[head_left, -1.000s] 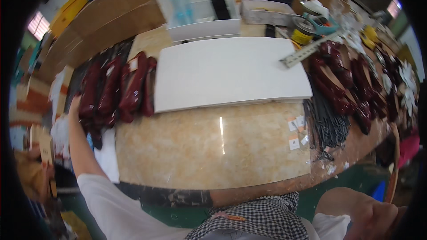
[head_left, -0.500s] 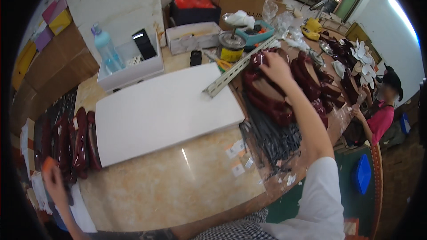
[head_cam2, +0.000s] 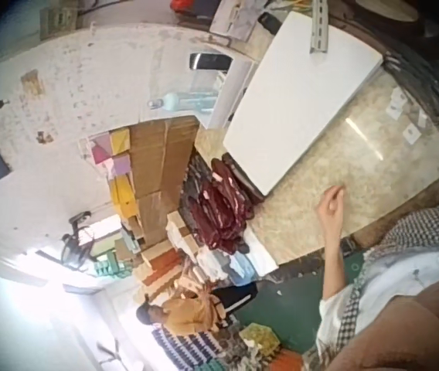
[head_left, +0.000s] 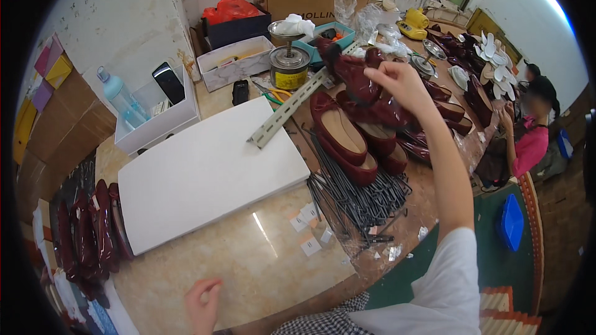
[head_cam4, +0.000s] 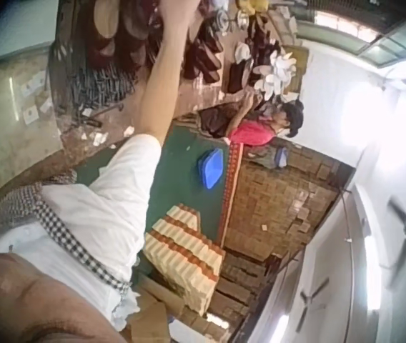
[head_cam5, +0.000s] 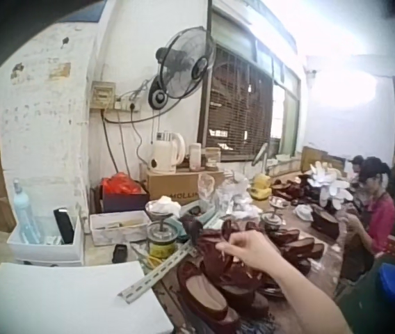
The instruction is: The person wipes the exterior of maroon patent leather flats with a white cloth and inserts a metal shoe tree into each shoe. The person repeats this process for multiple pairs of shoes on a cluttered workbench in a factory setting.
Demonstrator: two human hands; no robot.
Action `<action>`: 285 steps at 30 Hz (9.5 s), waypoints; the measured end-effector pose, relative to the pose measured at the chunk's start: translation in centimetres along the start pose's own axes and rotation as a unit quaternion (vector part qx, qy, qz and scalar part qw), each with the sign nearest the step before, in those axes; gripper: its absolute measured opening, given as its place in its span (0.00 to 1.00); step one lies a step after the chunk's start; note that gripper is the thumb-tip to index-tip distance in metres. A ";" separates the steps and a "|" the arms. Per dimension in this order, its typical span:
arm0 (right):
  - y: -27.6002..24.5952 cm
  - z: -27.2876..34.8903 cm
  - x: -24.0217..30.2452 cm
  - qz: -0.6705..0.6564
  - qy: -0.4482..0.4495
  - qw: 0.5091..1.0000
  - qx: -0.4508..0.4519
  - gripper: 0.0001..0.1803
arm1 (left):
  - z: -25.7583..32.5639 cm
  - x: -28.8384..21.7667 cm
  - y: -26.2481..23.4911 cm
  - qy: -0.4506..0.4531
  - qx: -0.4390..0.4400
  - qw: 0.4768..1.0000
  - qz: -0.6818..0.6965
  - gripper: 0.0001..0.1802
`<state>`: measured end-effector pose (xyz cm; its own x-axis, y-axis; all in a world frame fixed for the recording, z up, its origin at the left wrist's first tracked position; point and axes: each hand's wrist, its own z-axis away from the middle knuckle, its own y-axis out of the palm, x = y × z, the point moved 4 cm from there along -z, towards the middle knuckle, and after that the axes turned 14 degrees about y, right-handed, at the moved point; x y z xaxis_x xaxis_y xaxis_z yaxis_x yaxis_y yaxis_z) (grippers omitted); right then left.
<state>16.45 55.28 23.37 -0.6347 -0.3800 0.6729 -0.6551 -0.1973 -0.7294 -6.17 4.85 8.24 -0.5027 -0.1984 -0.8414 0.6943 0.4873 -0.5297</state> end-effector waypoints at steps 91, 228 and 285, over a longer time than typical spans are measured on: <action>25.9 26.4 3.3 0.072 -0.117 0.964 0.229 0.30 | 3.3 -5.1 16.1 0.248 0.247 0.916 -0.196 0.13; 32.8 35.3 13.4 0.029 -0.408 0.873 0.265 0.11 | 10.7 -1.9 6.4 0.195 0.006 0.957 -0.216 0.17; 19.1 33.3 11.2 -0.214 0.028 0.892 0.396 0.21 | 2.3 2.1 4.5 -0.093 -0.279 0.851 0.436 0.42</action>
<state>10.49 17.17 12.87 -0.4292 -0.0756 0.9000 -0.3608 -0.8992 -0.2476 -2.93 4.72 3.80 0.2045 0.3400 -0.9179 0.3833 0.8350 0.3947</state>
